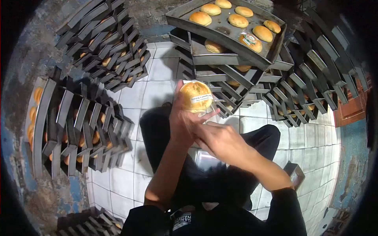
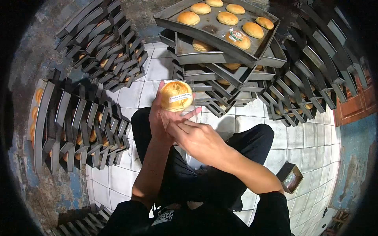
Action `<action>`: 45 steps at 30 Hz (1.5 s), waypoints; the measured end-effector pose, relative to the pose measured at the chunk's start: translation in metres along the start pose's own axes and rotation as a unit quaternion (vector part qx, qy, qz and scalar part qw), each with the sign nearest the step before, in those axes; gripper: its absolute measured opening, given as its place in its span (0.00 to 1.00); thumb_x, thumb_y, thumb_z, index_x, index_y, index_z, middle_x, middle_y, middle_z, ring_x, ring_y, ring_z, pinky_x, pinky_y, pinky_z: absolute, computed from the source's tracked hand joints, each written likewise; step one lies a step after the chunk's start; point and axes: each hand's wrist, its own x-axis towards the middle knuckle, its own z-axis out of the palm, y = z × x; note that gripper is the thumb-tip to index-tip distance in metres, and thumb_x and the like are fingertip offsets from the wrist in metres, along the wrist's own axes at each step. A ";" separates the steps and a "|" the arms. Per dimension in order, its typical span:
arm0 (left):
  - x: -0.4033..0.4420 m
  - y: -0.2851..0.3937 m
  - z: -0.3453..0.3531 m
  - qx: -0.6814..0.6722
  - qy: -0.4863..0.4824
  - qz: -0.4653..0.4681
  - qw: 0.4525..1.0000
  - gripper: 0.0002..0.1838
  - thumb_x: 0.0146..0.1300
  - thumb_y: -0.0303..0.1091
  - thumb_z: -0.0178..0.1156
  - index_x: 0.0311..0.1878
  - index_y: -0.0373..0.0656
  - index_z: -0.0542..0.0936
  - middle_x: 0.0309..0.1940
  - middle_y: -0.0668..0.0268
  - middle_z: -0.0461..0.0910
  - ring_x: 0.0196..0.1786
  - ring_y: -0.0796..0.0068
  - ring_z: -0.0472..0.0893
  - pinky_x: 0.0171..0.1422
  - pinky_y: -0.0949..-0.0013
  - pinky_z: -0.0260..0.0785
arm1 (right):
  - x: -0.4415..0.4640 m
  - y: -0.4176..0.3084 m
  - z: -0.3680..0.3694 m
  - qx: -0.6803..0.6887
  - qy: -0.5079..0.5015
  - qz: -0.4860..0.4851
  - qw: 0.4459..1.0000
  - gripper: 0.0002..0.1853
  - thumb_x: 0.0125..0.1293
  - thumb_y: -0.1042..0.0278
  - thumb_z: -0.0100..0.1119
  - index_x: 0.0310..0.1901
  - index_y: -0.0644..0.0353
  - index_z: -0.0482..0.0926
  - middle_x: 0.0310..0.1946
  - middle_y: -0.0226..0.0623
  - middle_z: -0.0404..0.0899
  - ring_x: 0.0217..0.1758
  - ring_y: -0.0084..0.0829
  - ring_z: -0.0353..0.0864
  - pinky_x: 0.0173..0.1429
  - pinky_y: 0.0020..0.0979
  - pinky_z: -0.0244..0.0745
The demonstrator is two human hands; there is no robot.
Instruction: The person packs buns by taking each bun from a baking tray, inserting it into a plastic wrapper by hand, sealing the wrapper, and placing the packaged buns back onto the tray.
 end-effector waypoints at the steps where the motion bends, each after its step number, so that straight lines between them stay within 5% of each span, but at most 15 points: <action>1: 0.007 0.001 -0.012 0.223 -0.024 0.061 0.973 0.32 0.84 0.57 0.47 0.84 0.56 0.60 0.71 0.50 0.73 0.70 0.45 0.79 0.69 0.22 0.73 | -0.005 0.003 0.006 0.057 -0.056 -0.005 0.997 0.17 0.67 0.72 0.66 0.55 0.65 0.77 0.39 0.44 0.86 0.39 0.45 0.90 0.42 0.41 0.87; 3: 0.009 0.009 -0.027 0.435 -0.046 0.119 0.891 0.32 0.84 0.56 0.47 0.82 0.51 0.62 0.70 0.50 0.74 0.70 0.47 0.79 0.69 0.24 0.74 | -0.002 -0.009 -0.015 0.263 -0.142 -0.023 0.954 0.14 0.67 0.72 0.66 0.51 0.67 0.79 0.41 0.47 0.86 0.42 0.44 0.89 0.46 0.42 0.87; 5: -0.005 0.034 0.000 0.005 0.002 0.005 1.000 0.34 0.83 0.59 0.47 0.78 0.43 0.67 0.67 0.48 0.77 0.67 0.50 0.82 0.67 0.34 0.80 | -0.015 -0.006 -0.019 0.362 -0.196 -0.060 0.910 0.15 0.69 0.69 0.71 0.54 0.63 0.82 0.42 0.41 0.87 0.42 0.44 0.89 0.47 0.42 0.85; 7: -0.010 0.055 -0.011 0.007 -0.013 -0.001 1.000 0.34 0.83 0.60 0.46 0.76 0.42 0.68 0.66 0.47 0.78 0.67 0.49 0.83 0.68 0.36 0.80 | -0.015 -0.003 -0.038 0.438 -0.184 -0.040 0.879 0.16 0.70 0.63 0.75 0.57 0.55 0.85 0.45 0.35 0.87 0.43 0.41 0.90 0.49 0.38 0.84; 10: -0.029 0.067 -0.025 -0.028 -0.029 0.006 0.999 0.34 0.83 0.62 0.44 0.74 0.41 0.71 0.68 0.45 0.77 0.69 0.47 0.81 0.72 0.35 0.77 | 0.007 0.004 -0.020 0.149 0.113 0.086 0.979 0.17 0.62 0.70 0.77 0.53 0.57 0.88 0.48 0.37 0.85 0.51 0.41 0.86 0.55 0.38 0.82; 13: -0.056 0.068 -0.033 -0.019 -0.052 -0.024 0.998 0.39 0.80 0.67 0.43 0.82 0.49 0.65 0.76 0.48 0.72 0.77 0.40 0.73 0.80 0.30 0.66 | 0.042 0.012 0.031 0.153 0.167 0.035 0.973 0.19 0.55 0.76 0.78 0.50 0.57 0.88 0.53 0.33 0.83 0.59 0.42 0.80 0.60 0.40 0.79; 15: -0.078 0.064 -0.037 0.407 0.029 0.062 0.911 0.35 0.83 0.60 0.39 0.83 0.48 0.64 0.79 0.54 0.69 0.77 0.44 0.72 0.82 0.38 0.65 | 0.052 0.013 0.039 0.200 0.202 -0.028 0.958 0.16 0.55 0.78 0.77 0.47 0.60 0.88 0.53 0.36 0.85 0.57 0.42 0.83 0.60 0.38 0.79; 18: -0.088 0.086 -0.040 0.003 -0.140 -0.005 0.990 0.29 0.86 0.48 0.43 0.82 0.45 0.63 0.81 0.57 0.67 0.80 0.53 0.70 0.84 0.49 0.62 | 0.055 0.015 0.042 0.287 0.222 0.010 0.932 0.11 0.60 0.79 0.75 0.44 0.63 0.87 0.49 0.38 0.89 0.51 0.39 0.87 0.57 0.36 0.81; 19: -0.093 0.085 -0.046 0.253 0.033 0.072 0.964 0.28 0.80 0.39 0.54 0.79 0.43 0.67 0.77 0.58 0.72 0.79 0.58 0.70 0.81 0.53 0.65 | 0.051 0.019 0.045 0.339 0.215 0.070 0.913 0.08 0.63 0.78 0.74 0.43 0.64 0.87 0.46 0.38 0.91 0.47 0.36 0.89 0.55 0.34 0.82; 20: -0.097 0.083 -0.053 0.476 0.202 0.144 0.844 0.28 0.75 0.31 0.65 0.75 0.40 0.72 0.72 0.59 0.76 0.78 0.63 0.70 0.78 0.57 0.69 | 0.047 0.023 0.051 0.337 0.217 0.070 0.914 0.08 0.63 0.78 0.74 0.43 0.64 0.87 0.46 0.38 0.91 0.47 0.36 0.89 0.55 0.34 0.82; 21: -0.096 0.083 -0.077 0.519 0.165 0.152 0.825 0.23 0.74 0.29 0.65 0.70 0.38 0.77 0.65 0.59 0.81 0.69 0.67 0.79 0.70 0.62 0.75 | 0.042 0.029 0.059 0.329 0.186 0.123 0.918 0.06 0.66 0.77 0.73 0.43 0.64 0.87 0.43 0.37 0.91 0.44 0.32 0.90 0.53 0.32 0.82; 34: -0.089 0.077 -0.080 0.600 0.132 0.103 0.783 0.08 0.69 0.28 0.72 0.48 0.38 0.85 0.38 0.68 0.84 0.44 0.79 0.81 0.51 0.71 0.73 | 0.025 0.039 0.071 0.348 0.092 0.173 0.917 0.09 0.72 0.73 0.72 0.50 0.65 0.89 0.41 0.38 0.93 0.40 0.23 0.90 0.48 0.26 0.83; 36: -0.100 0.088 -0.070 0.547 0.147 0.088 0.820 0.06 0.72 0.29 0.70 0.41 0.39 0.82 0.32 0.69 0.84 0.37 0.83 0.79 0.44 0.73 0.71 | 0.009 0.038 0.059 0.542 0.091 0.289 0.784 0.08 0.72 0.75 0.72 0.49 0.68 0.89 0.41 0.39 0.93 0.38 0.22 0.89 0.44 0.24 0.84; 40: -0.108 0.085 -0.089 0.499 0.143 0.001 0.855 0.06 0.72 0.29 0.70 0.41 0.40 0.82 0.31 0.71 0.81 0.36 0.84 0.77 0.42 0.74 0.69 | 0.007 0.047 0.061 0.520 0.033 0.401 0.753 0.08 0.70 0.75 0.75 0.46 0.69 0.90 0.38 0.38 0.93 0.38 0.19 0.89 0.41 0.22 0.83; 45: -0.125 0.090 -0.093 0.601 0.080 0.091 0.790 0.07 0.73 0.29 0.70 0.40 0.39 0.81 0.33 0.66 0.80 0.36 0.80 0.77 0.42 0.73 0.69 | -0.008 0.038 0.063 0.340 0.111 0.206 0.911 0.07 0.66 0.72 0.80 0.42 0.64 0.93 0.28 0.25 0.86 0.28 0.11 0.75 0.32 0.21 0.65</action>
